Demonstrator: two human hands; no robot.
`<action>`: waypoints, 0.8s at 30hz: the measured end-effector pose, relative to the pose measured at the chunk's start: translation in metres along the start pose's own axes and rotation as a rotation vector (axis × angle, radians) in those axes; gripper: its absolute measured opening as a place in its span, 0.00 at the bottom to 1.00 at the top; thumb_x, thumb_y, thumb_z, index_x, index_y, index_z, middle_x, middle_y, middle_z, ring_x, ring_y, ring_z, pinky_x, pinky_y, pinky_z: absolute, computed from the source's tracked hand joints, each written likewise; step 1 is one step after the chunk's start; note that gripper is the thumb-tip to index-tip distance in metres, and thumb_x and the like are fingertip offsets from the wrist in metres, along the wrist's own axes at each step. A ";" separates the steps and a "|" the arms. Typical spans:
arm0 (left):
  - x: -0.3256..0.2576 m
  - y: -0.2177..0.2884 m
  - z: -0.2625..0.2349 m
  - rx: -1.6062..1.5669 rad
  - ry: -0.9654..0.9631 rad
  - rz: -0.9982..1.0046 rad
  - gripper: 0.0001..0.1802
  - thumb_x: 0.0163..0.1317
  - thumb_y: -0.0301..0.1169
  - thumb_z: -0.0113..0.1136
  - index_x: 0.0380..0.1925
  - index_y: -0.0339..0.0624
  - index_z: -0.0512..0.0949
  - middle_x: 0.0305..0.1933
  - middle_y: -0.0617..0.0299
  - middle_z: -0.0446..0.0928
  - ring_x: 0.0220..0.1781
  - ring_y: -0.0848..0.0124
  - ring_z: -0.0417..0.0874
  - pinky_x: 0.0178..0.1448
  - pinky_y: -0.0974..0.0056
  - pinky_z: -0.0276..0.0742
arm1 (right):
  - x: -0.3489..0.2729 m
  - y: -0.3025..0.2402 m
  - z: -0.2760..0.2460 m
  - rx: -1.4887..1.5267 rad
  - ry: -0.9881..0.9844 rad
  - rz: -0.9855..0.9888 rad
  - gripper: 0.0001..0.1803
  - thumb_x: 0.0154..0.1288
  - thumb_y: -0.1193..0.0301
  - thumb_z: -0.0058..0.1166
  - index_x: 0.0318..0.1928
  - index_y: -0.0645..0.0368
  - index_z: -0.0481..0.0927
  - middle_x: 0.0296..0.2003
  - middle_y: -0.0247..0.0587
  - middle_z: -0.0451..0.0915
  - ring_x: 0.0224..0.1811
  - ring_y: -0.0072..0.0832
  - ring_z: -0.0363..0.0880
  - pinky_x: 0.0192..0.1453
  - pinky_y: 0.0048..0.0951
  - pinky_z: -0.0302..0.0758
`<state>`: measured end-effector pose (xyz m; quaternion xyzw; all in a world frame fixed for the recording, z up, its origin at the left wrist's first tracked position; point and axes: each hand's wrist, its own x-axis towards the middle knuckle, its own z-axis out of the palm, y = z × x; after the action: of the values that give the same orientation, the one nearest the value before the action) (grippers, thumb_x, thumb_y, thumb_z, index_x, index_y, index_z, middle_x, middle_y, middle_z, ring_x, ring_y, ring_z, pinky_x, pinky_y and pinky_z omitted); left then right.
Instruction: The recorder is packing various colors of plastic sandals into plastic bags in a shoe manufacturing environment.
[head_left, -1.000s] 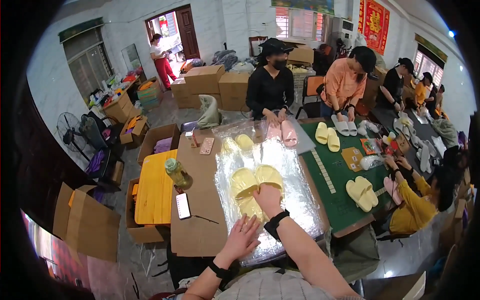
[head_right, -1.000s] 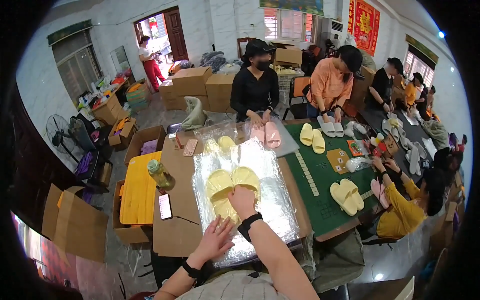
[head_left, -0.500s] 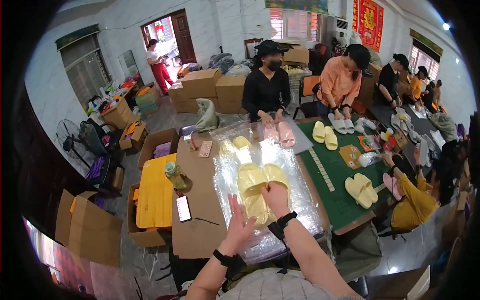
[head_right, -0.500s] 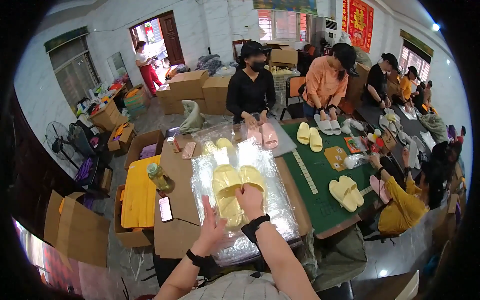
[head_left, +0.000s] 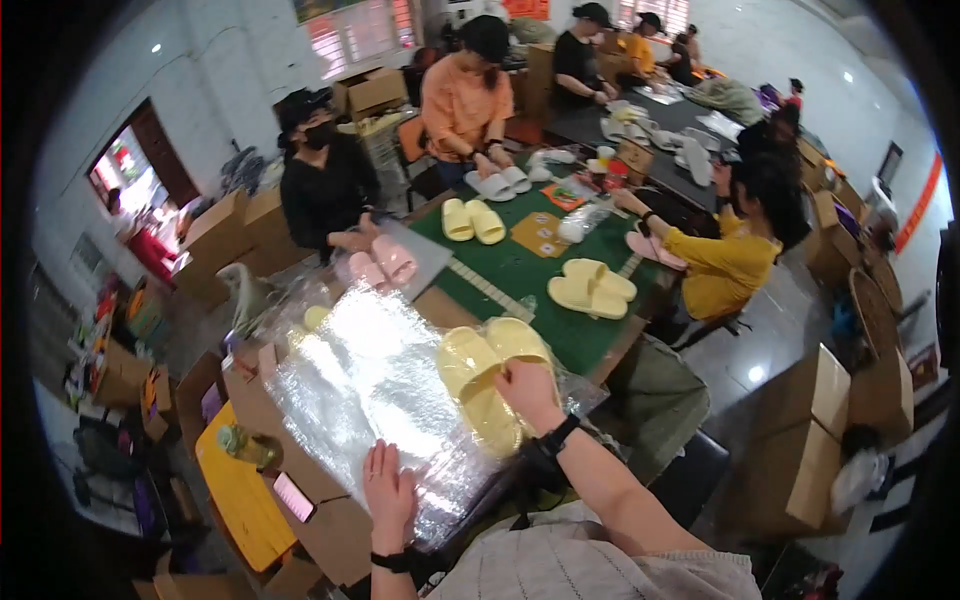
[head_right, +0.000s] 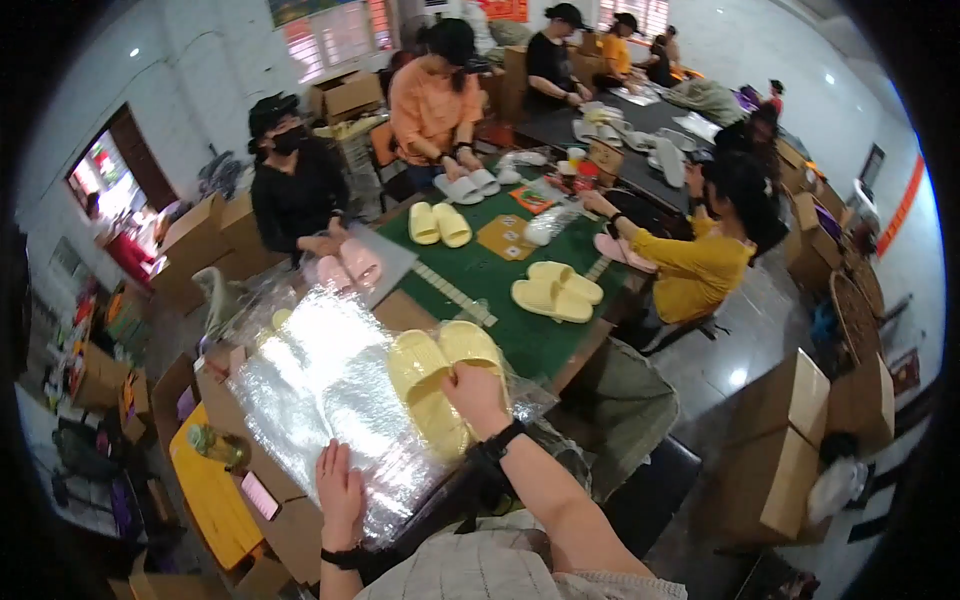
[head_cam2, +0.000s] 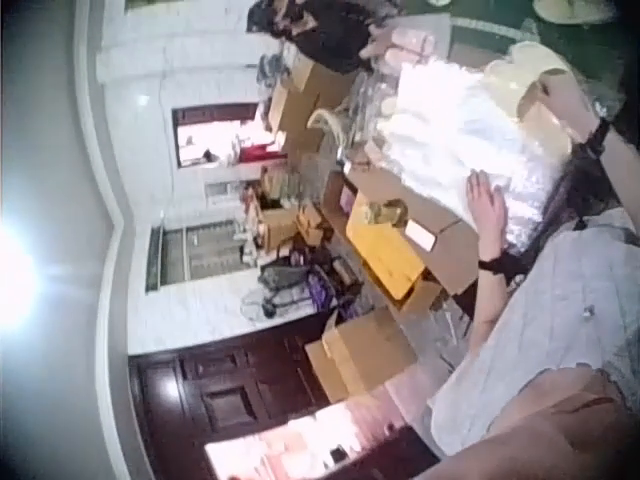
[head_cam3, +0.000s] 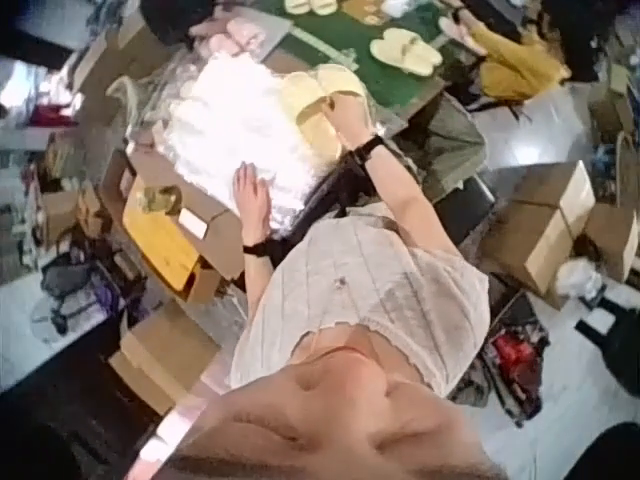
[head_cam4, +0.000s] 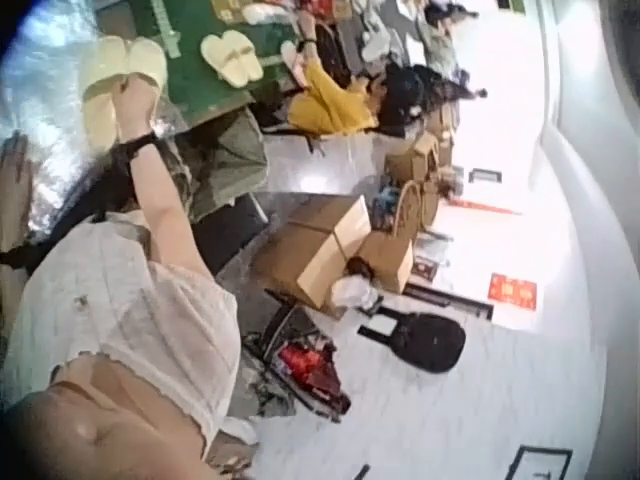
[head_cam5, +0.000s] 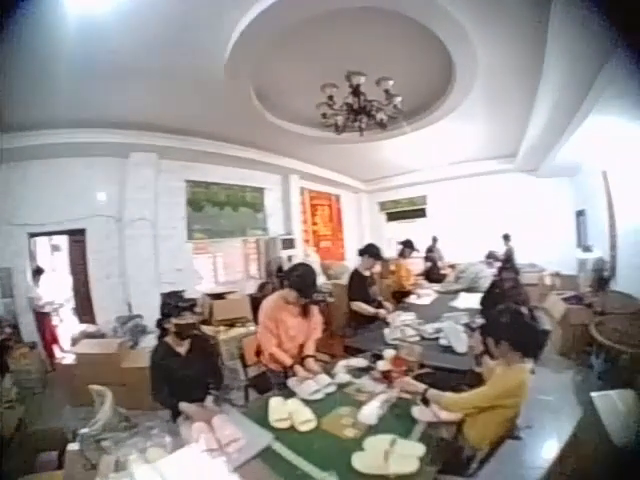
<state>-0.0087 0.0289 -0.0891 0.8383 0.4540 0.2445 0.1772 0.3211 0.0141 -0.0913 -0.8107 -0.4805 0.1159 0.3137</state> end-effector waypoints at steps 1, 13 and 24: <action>0.002 0.004 0.000 0.008 -0.012 -0.001 0.27 0.63 0.35 0.56 0.60 0.33 0.75 0.70 0.38 0.69 0.72 0.41 0.65 0.77 0.45 0.57 | -0.008 0.028 -0.018 0.045 0.086 0.055 0.17 0.65 0.57 0.57 0.34 0.60 0.82 0.29 0.54 0.83 0.34 0.51 0.83 0.39 0.48 0.78; 0.004 0.008 0.008 0.092 -0.094 -0.013 0.31 0.63 0.35 0.54 0.66 0.37 0.69 0.74 0.44 0.64 0.74 0.42 0.61 0.78 0.44 0.53 | -0.128 0.363 -0.075 -0.510 0.071 0.864 0.19 0.59 0.56 0.59 0.32 0.62 0.86 0.32 0.53 0.86 0.38 0.52 0.85 0.46 0.49 0.80; 0.017 0.035 0.009 0.192 -0.090 -0.125 0.30 0.61 0.33 0.54 0.64 0.37 0.71 0.73 0.46 0.67 0.74 0.44 0.63 0.78 0.45 0.55 | 0.030 0.369 -0.028 -0.270 0.162 0.518 0.16 0.64 0.60 0.62 0.45 0.56 0.77 0.41 0.45 0.83 0.48 0.47 0.81 0.50 0.47 0.79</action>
<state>0.0275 0.0242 -0.0741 0.8315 0.5184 0.1505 0.1309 0.6108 -0.0980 -0.2951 -0.9472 -0.2423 0.0621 0.2005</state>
